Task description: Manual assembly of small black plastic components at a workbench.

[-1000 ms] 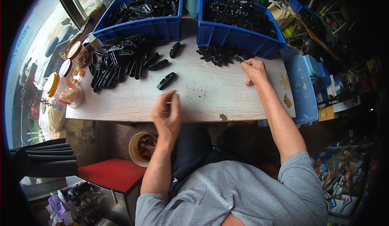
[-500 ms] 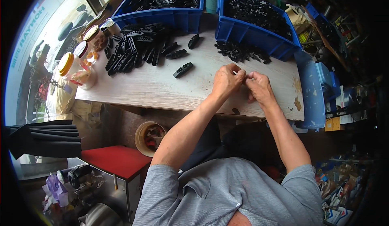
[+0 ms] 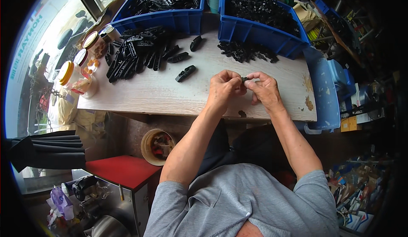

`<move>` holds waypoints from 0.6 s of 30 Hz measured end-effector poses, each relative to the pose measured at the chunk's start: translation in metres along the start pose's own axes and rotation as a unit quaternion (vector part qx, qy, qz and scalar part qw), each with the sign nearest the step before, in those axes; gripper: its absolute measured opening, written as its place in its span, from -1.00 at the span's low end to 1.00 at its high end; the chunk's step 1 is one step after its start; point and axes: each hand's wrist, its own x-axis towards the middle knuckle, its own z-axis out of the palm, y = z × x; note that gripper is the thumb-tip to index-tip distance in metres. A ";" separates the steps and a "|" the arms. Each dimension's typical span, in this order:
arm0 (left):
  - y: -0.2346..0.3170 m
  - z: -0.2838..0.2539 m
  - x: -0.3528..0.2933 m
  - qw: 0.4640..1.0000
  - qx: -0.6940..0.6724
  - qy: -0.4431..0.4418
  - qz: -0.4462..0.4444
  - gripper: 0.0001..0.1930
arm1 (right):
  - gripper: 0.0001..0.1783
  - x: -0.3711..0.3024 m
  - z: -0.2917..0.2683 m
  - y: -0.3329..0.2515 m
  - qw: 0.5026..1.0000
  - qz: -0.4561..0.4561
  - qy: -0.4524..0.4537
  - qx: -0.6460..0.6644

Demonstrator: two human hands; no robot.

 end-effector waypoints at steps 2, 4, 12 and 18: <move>-0.001 0.000 -0.003 1.000 -0.019 0.006 0.008 -0.94 | -0.70 -0.001 0.001 0.001 1.000 -0.007 0.002 0.007; -0.002 0.000 -0.003 1.000 -0.026 0.011 0.007 -0.94 | -0.71 -0.001 0.004 0.001 1.000 -0.014 0.000 0.012; -0.002 0.000 -0.013 0.998 0.015 0.042 0.035 -0.88 | -0.79 -0.003 0.006 0.003 0.999 -0.004 0.017 0.033; 0.035 -0.063 -0.027 0.697 0.620 0.256 0.254 -0.65 | -0.83 -0.002 0.005 0.001 0.998 -0.012 0.015 0.063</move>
